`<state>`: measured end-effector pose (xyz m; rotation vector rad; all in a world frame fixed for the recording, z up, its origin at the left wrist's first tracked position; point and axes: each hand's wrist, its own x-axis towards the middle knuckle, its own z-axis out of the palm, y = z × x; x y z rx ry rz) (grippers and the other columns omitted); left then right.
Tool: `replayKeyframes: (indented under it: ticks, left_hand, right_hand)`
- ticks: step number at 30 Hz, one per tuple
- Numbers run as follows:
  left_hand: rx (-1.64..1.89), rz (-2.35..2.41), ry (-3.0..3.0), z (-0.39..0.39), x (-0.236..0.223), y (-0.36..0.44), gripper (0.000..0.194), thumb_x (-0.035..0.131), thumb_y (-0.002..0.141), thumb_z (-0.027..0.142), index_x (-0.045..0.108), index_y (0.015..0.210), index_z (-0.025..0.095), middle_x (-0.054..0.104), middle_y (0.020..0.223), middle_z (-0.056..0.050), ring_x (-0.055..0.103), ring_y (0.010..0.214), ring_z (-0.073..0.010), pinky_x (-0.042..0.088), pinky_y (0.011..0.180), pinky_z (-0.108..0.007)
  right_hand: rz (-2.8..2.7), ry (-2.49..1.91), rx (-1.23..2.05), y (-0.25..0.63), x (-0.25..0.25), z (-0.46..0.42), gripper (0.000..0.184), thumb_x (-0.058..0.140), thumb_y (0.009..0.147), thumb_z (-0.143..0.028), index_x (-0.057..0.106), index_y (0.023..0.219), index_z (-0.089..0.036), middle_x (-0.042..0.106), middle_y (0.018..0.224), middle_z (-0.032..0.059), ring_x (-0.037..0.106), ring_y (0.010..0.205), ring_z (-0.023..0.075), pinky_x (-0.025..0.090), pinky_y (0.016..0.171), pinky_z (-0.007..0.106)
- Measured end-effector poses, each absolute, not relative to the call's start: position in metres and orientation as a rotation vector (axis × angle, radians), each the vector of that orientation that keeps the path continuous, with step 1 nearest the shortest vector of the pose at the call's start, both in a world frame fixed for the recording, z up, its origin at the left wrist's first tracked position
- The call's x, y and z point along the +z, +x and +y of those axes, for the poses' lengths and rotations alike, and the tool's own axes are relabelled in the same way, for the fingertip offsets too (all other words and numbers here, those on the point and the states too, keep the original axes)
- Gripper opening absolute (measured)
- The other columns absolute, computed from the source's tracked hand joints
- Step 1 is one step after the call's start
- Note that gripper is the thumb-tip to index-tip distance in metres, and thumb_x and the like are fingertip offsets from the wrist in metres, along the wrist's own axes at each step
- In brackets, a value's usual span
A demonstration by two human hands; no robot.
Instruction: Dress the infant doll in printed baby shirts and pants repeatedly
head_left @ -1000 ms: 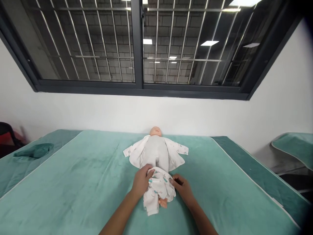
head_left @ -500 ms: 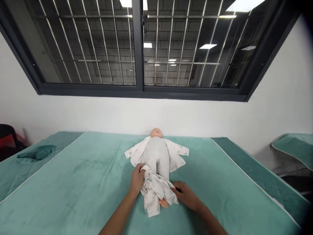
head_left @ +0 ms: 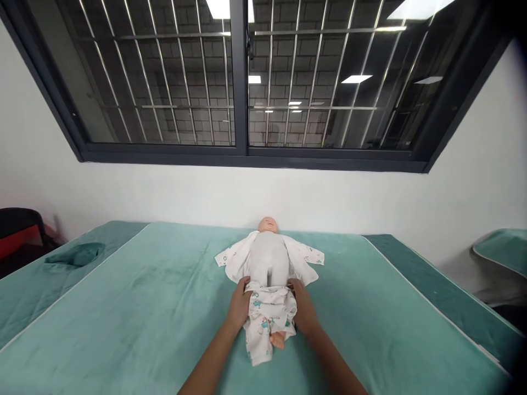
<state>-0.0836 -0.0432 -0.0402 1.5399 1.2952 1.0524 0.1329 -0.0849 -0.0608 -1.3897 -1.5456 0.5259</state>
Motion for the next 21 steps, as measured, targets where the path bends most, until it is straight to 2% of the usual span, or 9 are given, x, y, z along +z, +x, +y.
replayKeyframes:
  ticks: [3,6,10,13,18,21]
  left_hand:
    - [1.084,1.262,1.432,-0.041,-0.035,-0.079,0.048,0.046,0.078,0.027,0.052,0.123,0.014,0.064,0.119,-0.012,0.062,0.105,-0.0229,0.048,0.088,-0.034]
    - [1.155,1.139,1.27,-0.035,-0.031,-0.078,0.044,0.05,0.077,0.031,0.058,0.118,0.014,0.067,0.115,-0.01,0.062,0.104,-0.0244,0.05,0.085,-0.033]
    - [1.174,1.031,1.124,-0.023,-0.034,-0.078,0.044,0.054,0.076,0.037,0.061,0.113,0.015,0.07,0.105,-0.009,0.066,0.093,-0.0257,0.052,0.076,-0.034]
    - [1.162,1.003,1.059,-0.022,-0.043,-0.08,0.044,0.058,0.073,0.033,0.06,0.114,0.015,0.071,0.099,-0.009,0.067,0.086,-0.0252,0.052,0.072,-0.033]
    - [1.145,0.934,0.973,-0.03,-0.055,-0.094,0.045,0.065,0.07,0.027,0.061,0.114,0.017,0.071,0.102,-0.007,0.067,0.086,-0.0212,0.051,0.071,-0.027]
    - [1.109,0.88,0.891,-0.033,-0.059,-0.101,0.05,0.071,0.07,0.03,0.062,0.118,0.017,0.071,0.105,-0.009,0.067,0.088,-0.0219,0.05,0.071,-0.027]
  right_hand:
    - [-1.539,-1.315,0.599,0.132,-0.054,-0.084,0.028,0.055,0.08,-0.027,0.055,0.107,-0.019,0.064,0.101,0.0078,0.06,0.093,0.0231,0.045,0.081,0.032]
    - [-1.522,-1.261,0.677,0.14,-0.046,-0.077,0.019,0.051,0.086,-0.033,0.06,0.095,-0.019,0.066,0.089,0.0049,0.059,0.083,0.0208,0.045,0.075,0.03]
    - [-1.417,-1.255,0.739,0.148,-0.043,-0.064,0.034,0.042,0.093,-0.047,0.059,0.084,-0.018,0.061,0.08,0.0037,0.055,0.08,0.02,0.044,0.071,0.029]
    - [-1.375,-1.259,0.803,0.146,-0.054,-0.059,0.044,0.038,0.093,-0.055,0.056,0.08,-0.017,0.057,0.075,0.0028,0.052,0.074,0.0188,0.042,0.066,0.029]
    - [-1.488,-1.197,0.9,0.147,-0.066,-0.065,0.042,0.047,0.09,-0.055,0.047,0.067,-0.019,0.048,0.07,-0.0009,0.044,0.069,0.0148,0.039,0.064,0.027]
    - [-1.592,-1.148,0.94,0.156,-0.065,-0.071,0.039,0.049,0.089,-0.052,0.05,0.069,-0.019,0.052,0.078,0.0007,0.048,0.074,0.0157,0.041,0.071,0.028]
